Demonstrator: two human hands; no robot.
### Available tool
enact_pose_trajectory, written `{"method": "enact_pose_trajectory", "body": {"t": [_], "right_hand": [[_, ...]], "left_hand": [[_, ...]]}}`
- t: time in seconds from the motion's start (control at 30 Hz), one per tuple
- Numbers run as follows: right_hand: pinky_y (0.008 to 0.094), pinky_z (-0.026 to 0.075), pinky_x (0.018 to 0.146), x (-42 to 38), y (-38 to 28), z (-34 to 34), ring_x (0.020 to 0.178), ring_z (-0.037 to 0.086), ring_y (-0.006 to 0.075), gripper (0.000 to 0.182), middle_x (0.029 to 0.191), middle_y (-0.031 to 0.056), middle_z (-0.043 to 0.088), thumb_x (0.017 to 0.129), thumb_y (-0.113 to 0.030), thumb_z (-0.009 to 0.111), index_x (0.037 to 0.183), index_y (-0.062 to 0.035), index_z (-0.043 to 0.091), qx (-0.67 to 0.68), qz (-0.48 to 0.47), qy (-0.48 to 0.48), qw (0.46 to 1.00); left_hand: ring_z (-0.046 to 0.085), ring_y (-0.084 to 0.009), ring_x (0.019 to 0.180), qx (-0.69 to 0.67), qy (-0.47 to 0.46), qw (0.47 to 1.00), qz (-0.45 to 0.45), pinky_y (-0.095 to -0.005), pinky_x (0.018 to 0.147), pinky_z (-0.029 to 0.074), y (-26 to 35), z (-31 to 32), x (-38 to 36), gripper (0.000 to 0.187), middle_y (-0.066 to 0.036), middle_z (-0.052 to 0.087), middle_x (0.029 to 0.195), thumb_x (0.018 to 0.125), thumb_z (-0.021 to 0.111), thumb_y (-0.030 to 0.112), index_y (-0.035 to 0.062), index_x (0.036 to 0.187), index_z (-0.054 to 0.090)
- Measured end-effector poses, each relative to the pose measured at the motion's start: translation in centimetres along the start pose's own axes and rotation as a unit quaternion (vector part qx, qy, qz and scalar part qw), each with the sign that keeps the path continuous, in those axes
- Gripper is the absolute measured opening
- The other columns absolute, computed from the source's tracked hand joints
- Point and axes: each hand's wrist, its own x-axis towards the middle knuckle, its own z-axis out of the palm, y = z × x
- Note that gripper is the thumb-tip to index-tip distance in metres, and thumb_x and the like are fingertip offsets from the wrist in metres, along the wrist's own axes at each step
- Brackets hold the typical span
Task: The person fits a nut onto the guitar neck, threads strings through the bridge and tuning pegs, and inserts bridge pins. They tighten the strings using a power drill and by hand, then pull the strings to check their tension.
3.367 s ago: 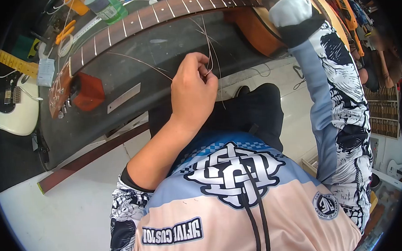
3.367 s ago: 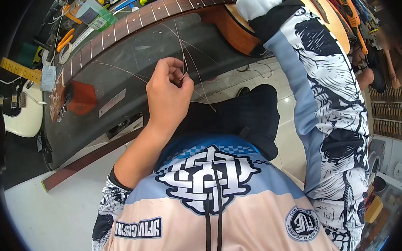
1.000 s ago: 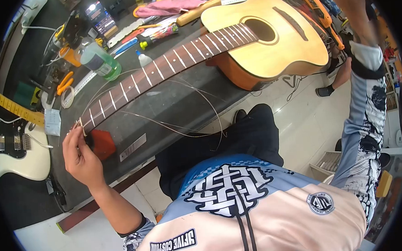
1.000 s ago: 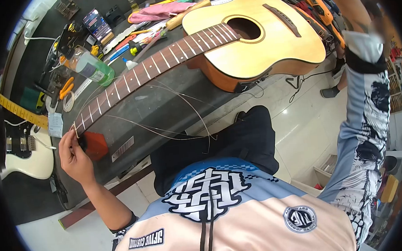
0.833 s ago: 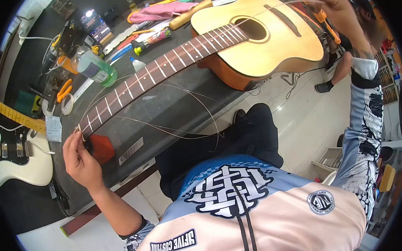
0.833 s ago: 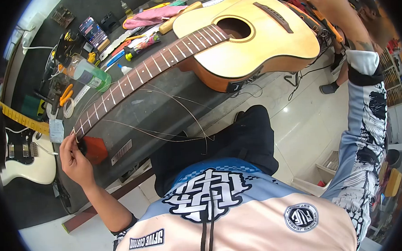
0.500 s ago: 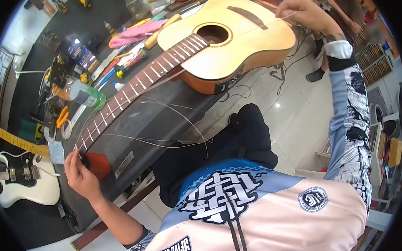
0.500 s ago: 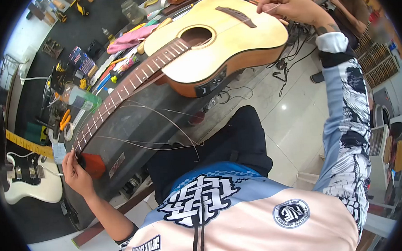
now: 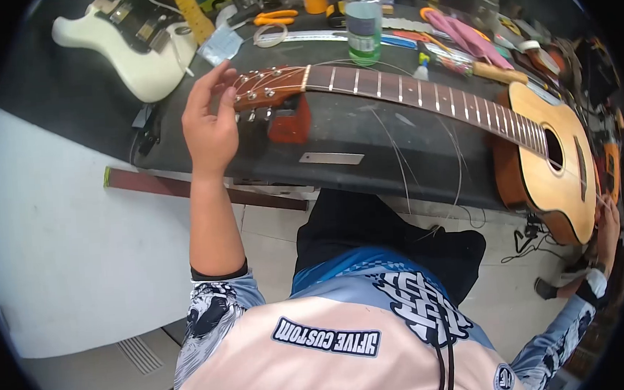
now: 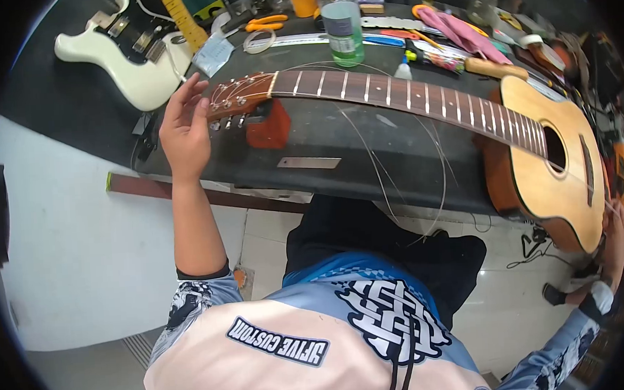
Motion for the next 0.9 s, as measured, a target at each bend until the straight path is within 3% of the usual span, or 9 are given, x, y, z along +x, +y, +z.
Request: {"method": "enact_pose_trajectory", "body": {"t": [0.17, 0.23, 0.4, 0.5, 0.6, 0.67, 0.73, 0.77, 0.9], "right_hand": [[0.0209, 0.033, 0.069, 1.3, 0.6, -2.5, 0.074, 0.042, 0.0055, 0.029, 0.082, -0.0036, 0.047, 0.112, -0.027, 0.048, 0.114, -0.0006, 0.061, 0.036, 0.041, -0.078, 0.995], [0.0207, 0.040, 0.076, 1.6, 1.3, -2.8, 0.082, 0.049, 0.0069, 0.030, 0.090, -0.0006, 0.054, 0.112, -0.025, 0.049, 0.120, 0.0006, 0.062, 0.076, 0.056, -0.007, 0.995], [0.0238, 0.048, 0.094, 3.1, 4.5, -7.1, 0.106, 0.061, 0.0123, 0.037, 0.117, 0.0066, 0.064, 0.110, -0.021, 0.051, 0.137, 0.0034, 0.058, 0.085, 0.045, -0.060, 0.994], [0.0254, 0.050, 0.095, 3.4, 6.2, -5.3, 0.113, 0.062, 0.0141, 0.037, 0.124, 0.0075, 0.064, 0.107, -0.017, 0.055, 0.137, 0.0046, 0.059, 0.029, -0.009, -0.007, 1.000], [0.0254, 0.051, 0.092, 1.4, -0.8, -1.9, 0.108, 0.063, 0.0120, 0.042, 0.123, 0.0061, 0.065, 0.101, -0.014, 0.062, 0.139, 0.0037, 0.058, 0.080, 0.110, 0.035, 0.990], [0.0224, 0.049, 0.084, -0.9, -5.5, 2.8, 0.091, 0.062, 0.0096, 0.021, 0.109, 0.0038, 0.065, 0.100, -0.012, 0.060, 0.115, 0.0003, 0.068, 0.103, 0.132, 0.127, 0.978], [0.0250, 0.042, 0.074, -1.0, -6.8, 1.9, 0.079, 0.051, 0.0131, 0.018, 0.089, 0.0014, 0.051, 0.102, -0.016, 0.058, 0.091, -0.0023, 0.059, 0.059, 0.049, -0.073, 0.994], [0.0246, 0.034, 0.068, -0.9, -6.9, 1.9, 0.072, 0.040, 0.0107, 0.030, 0.081, -0.0003, 0.044, 0.107, -0.024, 0.053, 0.082, -0.0069, 0.049, 0.035, 0.017, -0.089, 0.995], [0.0230, 0.040, 0.072, -1.0, -6.8, 1.1, 0.076, 0.049, 0.0093, 0.044, 0.079, -0.0007, 0.052, 0.111, -0.038, 0.049, 0.085, -0.0038, 0.056, 0.015, 0.019, -0.091, 0.996]], "left_hand": [[0.064, -0.0196, 0.114, 0.145, -0.094, 0.985, 0.011, -0.0352, 0.099, 0.050, -0.1, -2.1, 0.1, 0.029, -0.007, 0.070, 0.122, 0.092, 0.074, 0.005, 0.0047, 0.121, 0.073], [0.062, -0.0224, 0.115, 0.152, -0.119, 0.981, 0.021, -0.0357, 0.096, 0.053, 0.3, -1.4, 0.3, 0.023, -0.007, 0.069, 0.119, 0.090, 0.076, 0.007, 0.0065, 0.113, 0.077], [0.061, -0.0244, 0.116, 0.179, -0.156, 0.971, 0.038, -0.0351, 0.096, 0.053, 0.0, -0.5, 0.4, 0.020, -0.010, 0.067, 0.121, 0.091, 0.074, 0.006, 0.0051, 0.111, 0.077], [0.061, -0.0292, 0.115, 0.205, -0.169, 0.963, 0.053, -0.0383, 0.100, 0.048, 0.0, -0.5, 0.9, 0.017, -0.012, 0.067, 0.121, 0.090, 0.073, 0.007, 0.0053, 0.107, 0.076], [0.061, -0.0323, 0.116, 0.240, -0.192, 0.950, 0.059, -0.0389, 0.102, 0.047, 0.9, 0.5, 1.1, 0.016, -0.015, 0.065, 0.125, 0.092, 0.071, 0.007, 0.0029, 0.107, 0.074], [0.060, -0.0307, 0.120, 0.213, -0.209, 0.954, 0.015, -0.0377, 0.106, 0.043, 1.3, 1.1, 1.0, 0.013, -0.016, 0.064, 0.126, 0.094, 0.068, 0.005, -0.0005, 0.106, 0.070], [0.058, -0.0284, 0.122, 0.182, -0.218, 0.959, -0.011, -0.0378, 0.107, 0.042, 0.2, 1.1, 0.8, 0.008, -0.015, 0.061, 0.127, 0.095, 0.066, 0.002, -0.0018, 0.101, 0.065], [0.057, -0.0279, 0.123, 0.176, -0.219, 0.960, -0.019, -0.0378, 0.108, 0.042, -0.1, 0.9, 0.6, 0.007, -0.015, 0.060, 0.128, 0.095, 0.065, 0.002, -0.0017, 0.102, 0.064], [0.055, -0.0272, 0.125, 0.128, -0.172, 0.967, -0.135, -0.0383, 0.109, 0.041, 0.5, 2.3, -0.6, 0.007, -0.015, 0.057, 0.133, 0.097, 0.063, 0.002, -0.0013, 0.103, 0.063]]}}
